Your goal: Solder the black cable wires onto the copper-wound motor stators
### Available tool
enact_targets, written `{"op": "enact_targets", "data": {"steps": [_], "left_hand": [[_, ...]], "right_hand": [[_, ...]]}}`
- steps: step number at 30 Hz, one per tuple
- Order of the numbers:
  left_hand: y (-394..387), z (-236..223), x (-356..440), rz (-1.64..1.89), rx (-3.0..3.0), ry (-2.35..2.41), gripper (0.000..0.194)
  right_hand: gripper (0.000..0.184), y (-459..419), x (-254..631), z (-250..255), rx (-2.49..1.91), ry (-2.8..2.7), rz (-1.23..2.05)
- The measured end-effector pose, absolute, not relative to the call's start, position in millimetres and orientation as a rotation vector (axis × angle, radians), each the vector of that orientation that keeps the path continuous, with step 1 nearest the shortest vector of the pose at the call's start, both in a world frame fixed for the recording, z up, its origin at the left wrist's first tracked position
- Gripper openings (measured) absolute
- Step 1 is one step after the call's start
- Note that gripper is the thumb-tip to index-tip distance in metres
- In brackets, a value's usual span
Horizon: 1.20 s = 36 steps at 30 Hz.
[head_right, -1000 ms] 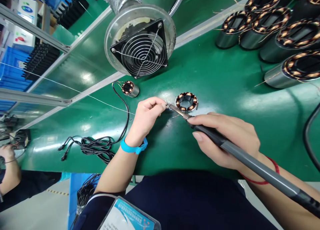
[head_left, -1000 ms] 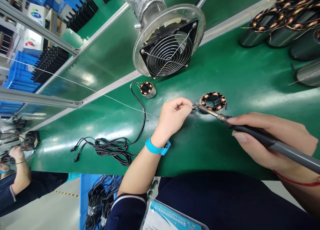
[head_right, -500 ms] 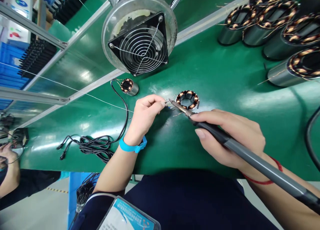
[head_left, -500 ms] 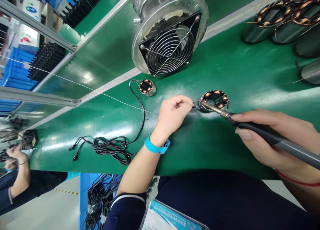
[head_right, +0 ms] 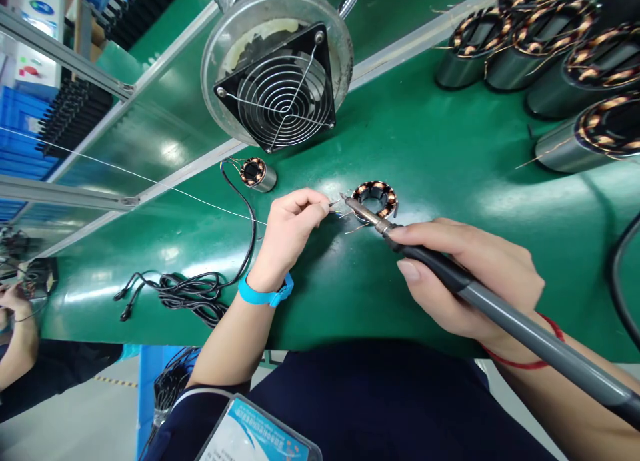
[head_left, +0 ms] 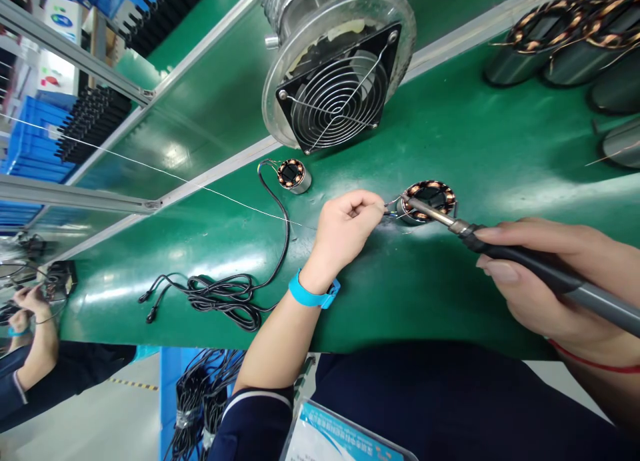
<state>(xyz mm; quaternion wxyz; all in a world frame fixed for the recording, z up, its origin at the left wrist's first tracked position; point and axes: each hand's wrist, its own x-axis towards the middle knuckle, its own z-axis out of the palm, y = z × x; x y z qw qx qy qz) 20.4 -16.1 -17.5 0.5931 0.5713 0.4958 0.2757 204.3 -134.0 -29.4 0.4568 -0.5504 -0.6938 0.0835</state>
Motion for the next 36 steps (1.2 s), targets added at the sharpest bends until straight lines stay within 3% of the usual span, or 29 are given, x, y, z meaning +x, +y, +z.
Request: {"op": "enact_targets", "data": {"steps": [14, 22, 36], "left_hand": [[-17.3, -19.3, 17.7, 0.675, 1.461, 1.137, 0.013], [-18.8, -19.3, 17.3, 0.641, 1.514, 1.128, 0.015], [-17.2, -21.5, 17.5, 0.682, 1.504, 1.108, 0.015]], "right_hand": [[0.010, -153.8, 220.6, -43.3, -1.265, -1.562, 0.477], [0.012, -143.1, 203.4, -45.7, -1.362, -1.537, 0.151], [0.010, -137.7, 197.0, -34.4, -1.388, -1.686, 0.139]]}}
